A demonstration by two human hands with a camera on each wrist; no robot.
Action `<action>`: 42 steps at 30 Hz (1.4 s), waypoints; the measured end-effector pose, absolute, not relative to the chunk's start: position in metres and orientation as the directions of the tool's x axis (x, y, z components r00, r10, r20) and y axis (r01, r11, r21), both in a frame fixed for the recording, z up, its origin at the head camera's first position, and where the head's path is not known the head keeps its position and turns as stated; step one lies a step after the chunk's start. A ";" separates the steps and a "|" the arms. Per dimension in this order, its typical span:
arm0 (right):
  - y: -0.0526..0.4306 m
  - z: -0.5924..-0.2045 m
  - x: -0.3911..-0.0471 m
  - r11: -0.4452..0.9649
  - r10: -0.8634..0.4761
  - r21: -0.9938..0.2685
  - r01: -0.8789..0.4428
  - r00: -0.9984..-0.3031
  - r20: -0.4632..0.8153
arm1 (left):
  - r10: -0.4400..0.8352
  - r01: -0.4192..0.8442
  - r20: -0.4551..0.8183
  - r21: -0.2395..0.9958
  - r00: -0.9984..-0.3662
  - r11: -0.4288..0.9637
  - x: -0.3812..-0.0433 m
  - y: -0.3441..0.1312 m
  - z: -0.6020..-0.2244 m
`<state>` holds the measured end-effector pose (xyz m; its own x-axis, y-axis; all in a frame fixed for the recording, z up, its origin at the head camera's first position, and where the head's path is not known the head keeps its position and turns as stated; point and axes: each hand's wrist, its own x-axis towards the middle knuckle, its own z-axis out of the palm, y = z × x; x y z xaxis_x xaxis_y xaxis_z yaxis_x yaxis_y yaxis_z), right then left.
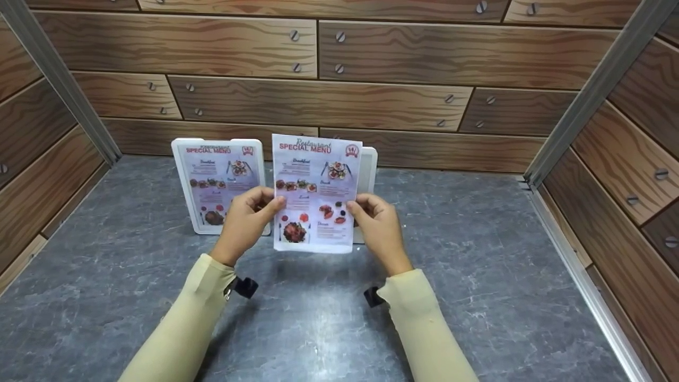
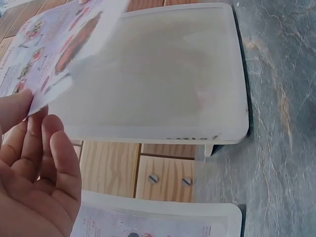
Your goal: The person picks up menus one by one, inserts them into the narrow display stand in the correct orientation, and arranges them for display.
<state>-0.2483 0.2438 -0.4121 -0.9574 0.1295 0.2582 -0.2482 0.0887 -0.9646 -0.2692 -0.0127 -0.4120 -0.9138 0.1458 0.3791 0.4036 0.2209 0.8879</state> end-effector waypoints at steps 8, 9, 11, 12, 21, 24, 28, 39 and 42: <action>0.251 -0.411 -0.249 0.038 0.254 -0.963 -0.266 -0.930 0.267 | 0.365 0.347 0.219 0.877 -0.905 0.333 -0.266 -0.015 -0.417; 0.252 -0.411 -0.249 0.038 0.263 -0.962 -0.269 -0.926 0.270 | 0.385 0.344 0.201 0.872 -0.901 0.349 -0.265 -0.015 -0.417; 0.253 -0.410 -0.249 0.049 0.278 -0.960 -0.276 -0.919 0.278 | 0.408 0.331 0.172 0.872 -0.897 0.361 -0.265 -0.014 -0.417; 0.253 -0.409 -0.250 0.055 0.285 -0.959 -0.279 -0.916 0.282 | 0.415 0.324 0.162 0.876 -0.895 0.357 -0.265 -0.014 -0.417; 0.255 -0.409 -0.251 0.061 0.309 -0.956 -0.286 -0.906 0.291 | 0.494 0.351 0.146 0.866 -0.857 0.355 -0.267 -0.014 -0.417; 0.254 -0.410 -0.251 0.055 0.290 -0.957 -0.285 -0.912 0.288 | 0.485 0.361 0.156 0.859 -0.860 0.364 -0.267 -0.015 -0.417; 0.251 -0.411 -0.251 0.043 0.232 -0.961 -0.272 -0.933 0.274 | 0.395 0.360 0.227 0.882 -0.890 0.305 -0.268 -0.014 -0.416; 0.247 -0.411 -0.251 0.059 0.180 -0.966 -0.250 -0.950 0.257 | 0.199 0.395 0.352 0.883 -0.915 0.254 -0.271 -0.013 -0.415; 0.247 -0.411 -0.251 0.063 0.181 -0.967 -0.247 -0.950 0.254 | 0.175 0.395 0.360 0.883 -0.917 0.253 -0.271 -0.014 -0.415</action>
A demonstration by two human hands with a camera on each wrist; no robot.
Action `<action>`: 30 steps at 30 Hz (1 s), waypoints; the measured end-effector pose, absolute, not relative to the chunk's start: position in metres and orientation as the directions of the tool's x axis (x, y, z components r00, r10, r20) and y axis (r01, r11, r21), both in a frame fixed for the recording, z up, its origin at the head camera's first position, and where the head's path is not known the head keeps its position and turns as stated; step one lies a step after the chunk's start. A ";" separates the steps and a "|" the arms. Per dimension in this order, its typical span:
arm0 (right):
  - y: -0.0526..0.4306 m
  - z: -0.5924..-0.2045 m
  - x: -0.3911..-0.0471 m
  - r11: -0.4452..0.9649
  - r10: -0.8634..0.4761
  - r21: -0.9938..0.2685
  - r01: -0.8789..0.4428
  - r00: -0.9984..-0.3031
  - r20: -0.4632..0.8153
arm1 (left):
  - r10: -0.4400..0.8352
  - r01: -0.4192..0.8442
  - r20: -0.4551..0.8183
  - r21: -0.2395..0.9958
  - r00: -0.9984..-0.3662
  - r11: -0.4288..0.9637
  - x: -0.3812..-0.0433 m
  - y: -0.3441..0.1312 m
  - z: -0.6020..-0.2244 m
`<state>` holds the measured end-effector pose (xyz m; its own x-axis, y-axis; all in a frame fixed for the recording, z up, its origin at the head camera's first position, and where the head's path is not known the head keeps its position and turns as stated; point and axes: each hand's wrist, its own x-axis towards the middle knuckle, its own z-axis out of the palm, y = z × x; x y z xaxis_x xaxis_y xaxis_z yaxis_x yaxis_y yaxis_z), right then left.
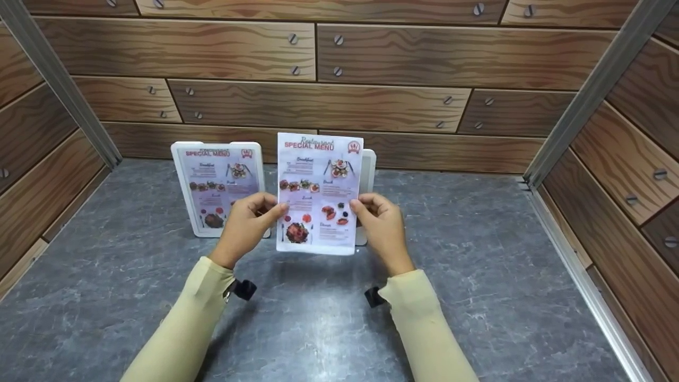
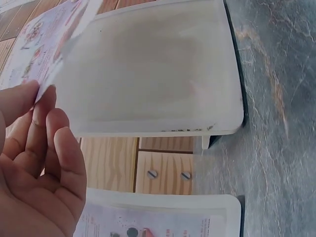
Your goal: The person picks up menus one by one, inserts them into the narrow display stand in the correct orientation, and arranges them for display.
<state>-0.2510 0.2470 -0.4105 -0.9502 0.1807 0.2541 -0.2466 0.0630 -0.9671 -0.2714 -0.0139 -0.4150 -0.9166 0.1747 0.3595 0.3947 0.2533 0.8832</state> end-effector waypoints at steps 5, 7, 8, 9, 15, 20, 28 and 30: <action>0.248 -0.411 -0.252 0.063 0.179 -0.965 -0.255 -0.948 0.262 | 0.140 0.404 0.380 0.876 -0.914 0.262 -0.273 -0.015 -0.415; 0.249 -0.411 -0.251 0.056 0.185 -0.965 -0.258 -0.947 0.264 | 0.143 0.409 0.384 0.873 -0.912 0.266 -0.273 -0.014 -0.416; 0.249 -0.412 -0.251 0.049 0.189 -0.964 -0.260 -0.945 0.265 | 0.146 0.410 0.384 0.872 -0.912 0.266 -0.273 -0.014 -0.416; 0.249 -0.412 -0.251 0.044 0.194 -0.964 -0.263 -0.944 0.266 | 0.149 0.408 0.381 0.873 -0.912 0.267 -0.273 -0.014 -0.416; 0.248 -0.413 -0.253 0.040 0.221 -0.956 -0.292 -0.930 0.293 | 0.175 0.391 0.354 0.877 -0.919 0.279 -0.273 -0.014 -0.417; 0.250 -0.413 -0.252 0.035 0.243 -0.950 -0.311 -0.919 0.310 | 0.290 0.354 0.264 0.877 -0.920 0.324 -0.271 -0.017 -0.419; 0.256 -0.410 -0.253 0.043 0.202 -0.947 -0.317 -0.926 0.319 | 0.309 0.352 0.245 0.864 -0.919 0.360 -0.271 -0.016 -0.421; 0.260 -0.407 -0.252 0.072 0.188 -0.948 -0.309 -0.930 0.317 | 0.306 0.348 0.243 0.867 -0.920 0.357 -0.270 -0.014 -0.422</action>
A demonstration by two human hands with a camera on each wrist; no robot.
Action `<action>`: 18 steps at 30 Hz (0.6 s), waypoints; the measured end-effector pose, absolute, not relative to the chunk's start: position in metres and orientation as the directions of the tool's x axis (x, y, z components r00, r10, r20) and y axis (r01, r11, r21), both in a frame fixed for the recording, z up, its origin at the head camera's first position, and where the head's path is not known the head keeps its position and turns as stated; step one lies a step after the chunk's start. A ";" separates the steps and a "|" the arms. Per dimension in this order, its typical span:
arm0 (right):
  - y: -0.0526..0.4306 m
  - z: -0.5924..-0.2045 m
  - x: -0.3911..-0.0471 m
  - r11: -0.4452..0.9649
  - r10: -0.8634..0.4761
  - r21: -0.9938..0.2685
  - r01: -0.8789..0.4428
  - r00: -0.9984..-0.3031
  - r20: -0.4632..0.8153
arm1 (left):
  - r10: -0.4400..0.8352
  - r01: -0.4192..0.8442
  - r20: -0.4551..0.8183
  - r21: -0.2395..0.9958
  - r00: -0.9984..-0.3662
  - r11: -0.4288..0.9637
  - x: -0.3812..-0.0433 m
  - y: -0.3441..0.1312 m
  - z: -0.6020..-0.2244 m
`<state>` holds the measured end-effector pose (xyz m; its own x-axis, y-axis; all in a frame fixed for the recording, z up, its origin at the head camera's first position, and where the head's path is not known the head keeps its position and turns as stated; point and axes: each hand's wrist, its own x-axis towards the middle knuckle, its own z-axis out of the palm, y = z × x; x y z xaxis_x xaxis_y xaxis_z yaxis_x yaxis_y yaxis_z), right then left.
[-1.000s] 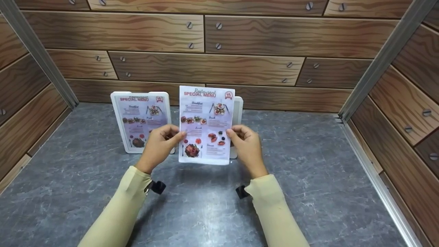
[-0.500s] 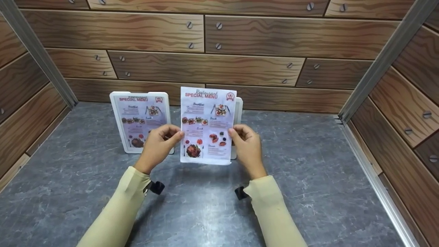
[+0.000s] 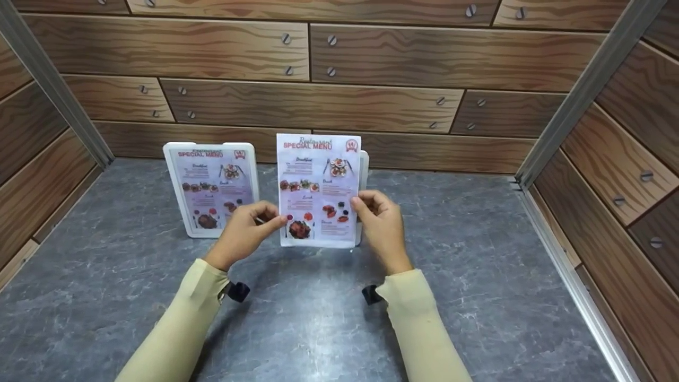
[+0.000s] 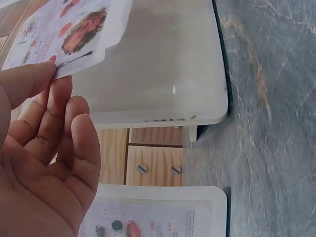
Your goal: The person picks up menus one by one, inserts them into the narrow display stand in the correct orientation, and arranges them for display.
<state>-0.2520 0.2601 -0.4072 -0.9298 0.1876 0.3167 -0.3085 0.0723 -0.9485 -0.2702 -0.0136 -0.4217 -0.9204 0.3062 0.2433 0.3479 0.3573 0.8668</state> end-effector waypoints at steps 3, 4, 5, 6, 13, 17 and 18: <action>0.266 -0.403 -0.252 0.098 0.165 -0.950 -0.297 -0.936 0.310 | 0.305 0.357 0.255 0.867 -0.917 0.347 -0.270 -0.010 -0.423; 0.269 -0.402 -0.252 0.101 0.156 -0.951 -0.293 -0.939 0.306 | 0.305 0.361 0.259 0.866 -0.916 0.347 -0.270 -0.008 -0.423; 0.271 -0.402 -0.252 0.101 0.145 -0.952 -0.287 -0.943 0.300 | 0.304 0.364 0.263 0.865 -0.916 0.347 -0.270 -0.007 -0.423; 0.273 -0.401 -0.252 0.102 0.134 -0.954 -0.282 -0.946 0.294 | 0.299 0.365 0.267 0.864 -0.916 0.346 -0.270 -0.006 -0.424; 0.280 -0.390 -0.258 0.100 0.109 -0.955 -0.279 -0.951 0.289 | 0.276 0.339 0.253 0.881 -0.927 0.331 -0.271 -0.001 -0.419; 0.282 -0.375 -0.267 0.108 0.067 -0.944 -0.311 -0.945 0.319 | 0.257 0.345 0.267 0.876 -0.929 0.338 -0.279 -0.001 -0.402; 0.284 -0.371 -0.269 0.110 0.055 -0.942 -0.318 -0.944 0.326 | 0.252 0.354 0.278 0.869 -0.927 0.345 -0.282 0.000 -0.397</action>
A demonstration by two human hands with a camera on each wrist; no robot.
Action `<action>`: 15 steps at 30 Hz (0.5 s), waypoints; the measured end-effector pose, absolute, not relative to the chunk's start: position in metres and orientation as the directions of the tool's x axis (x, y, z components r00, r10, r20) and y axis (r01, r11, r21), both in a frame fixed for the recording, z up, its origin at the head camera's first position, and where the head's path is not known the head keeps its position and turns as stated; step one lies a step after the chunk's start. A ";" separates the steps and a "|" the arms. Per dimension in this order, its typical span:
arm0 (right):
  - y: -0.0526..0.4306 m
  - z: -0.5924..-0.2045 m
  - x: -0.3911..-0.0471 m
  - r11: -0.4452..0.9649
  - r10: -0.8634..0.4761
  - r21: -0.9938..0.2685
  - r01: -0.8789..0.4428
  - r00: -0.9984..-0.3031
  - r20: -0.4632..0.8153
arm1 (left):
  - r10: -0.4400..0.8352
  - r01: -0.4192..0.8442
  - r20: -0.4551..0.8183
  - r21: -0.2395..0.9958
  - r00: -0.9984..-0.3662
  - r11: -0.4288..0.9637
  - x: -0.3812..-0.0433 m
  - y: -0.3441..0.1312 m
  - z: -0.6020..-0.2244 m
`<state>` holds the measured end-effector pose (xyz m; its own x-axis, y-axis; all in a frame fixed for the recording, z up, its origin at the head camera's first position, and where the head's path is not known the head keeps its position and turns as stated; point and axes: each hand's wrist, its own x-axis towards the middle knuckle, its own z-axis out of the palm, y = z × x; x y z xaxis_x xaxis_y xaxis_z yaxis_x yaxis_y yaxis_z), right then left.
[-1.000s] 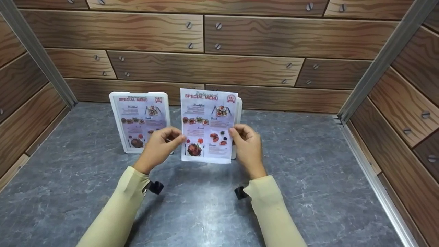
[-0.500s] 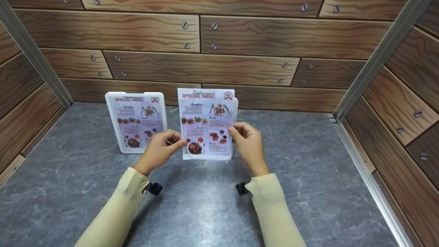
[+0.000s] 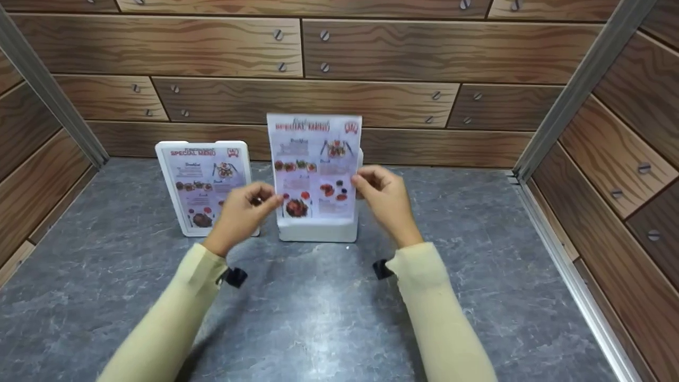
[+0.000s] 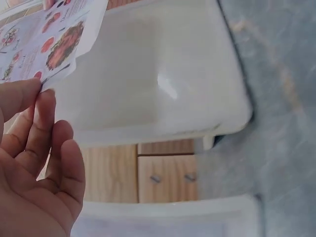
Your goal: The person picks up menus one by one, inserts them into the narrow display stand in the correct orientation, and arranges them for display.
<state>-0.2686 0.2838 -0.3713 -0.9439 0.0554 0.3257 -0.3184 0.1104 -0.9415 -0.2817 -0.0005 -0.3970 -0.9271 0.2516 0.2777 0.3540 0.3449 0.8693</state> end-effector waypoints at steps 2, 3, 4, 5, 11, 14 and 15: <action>0.285 -0.362 -0.274 0.115 0.033 -0.937 -0.331 -0.941 0.336 | 0.244 0.371 0.298 0.858 -0.923 0.355 -0.288 -0.001 -0.385; 0.285 -0.358 -0.277 0.115 0.031 -0.934 -0.337 -0.939 0.343 | 0.243 0.377 0.304 0.855 -0.921 0.357 -0.292 -0.001 -0.379; 0.286 -0.354 -0.280 0.117 0.030 -0.932 -0.342 -0.937 0.348 | 0.242 0.385 0.314 0.851 -0.918 0.356 -0.295 -0.001 -0.374; 0.286 -0.349 -0.284 0.107 0.031 -0.932 -0.346 -0.936 0.351 | 0.238 0.395 0.327 0.848 -0.914 0.353 -0.299 -0.001 -0.369; 0.281 -0.326 -0.304 0.063 0.063 -0.931 -0.358 -0.930 0.362 | 0.213 0.439 0.387 0.833 -0.897 0.337 -0.316 0.003 -0.344; 0.279 -0.314 -0.312 0.020 0.091 -0.927 -0.374 -0.923 0.374 | 0.195 0.449 0.406 0.828 -0.893 0.336 -0.323 0.007 -0.333; 0.278 -0.310 -0.314 0.000 0.100 -0.924 -0.381 -0.920 0.380 | 0.188 0.453 0.412 0.826 -0.891 0.336 -0.325 0.009 -0.329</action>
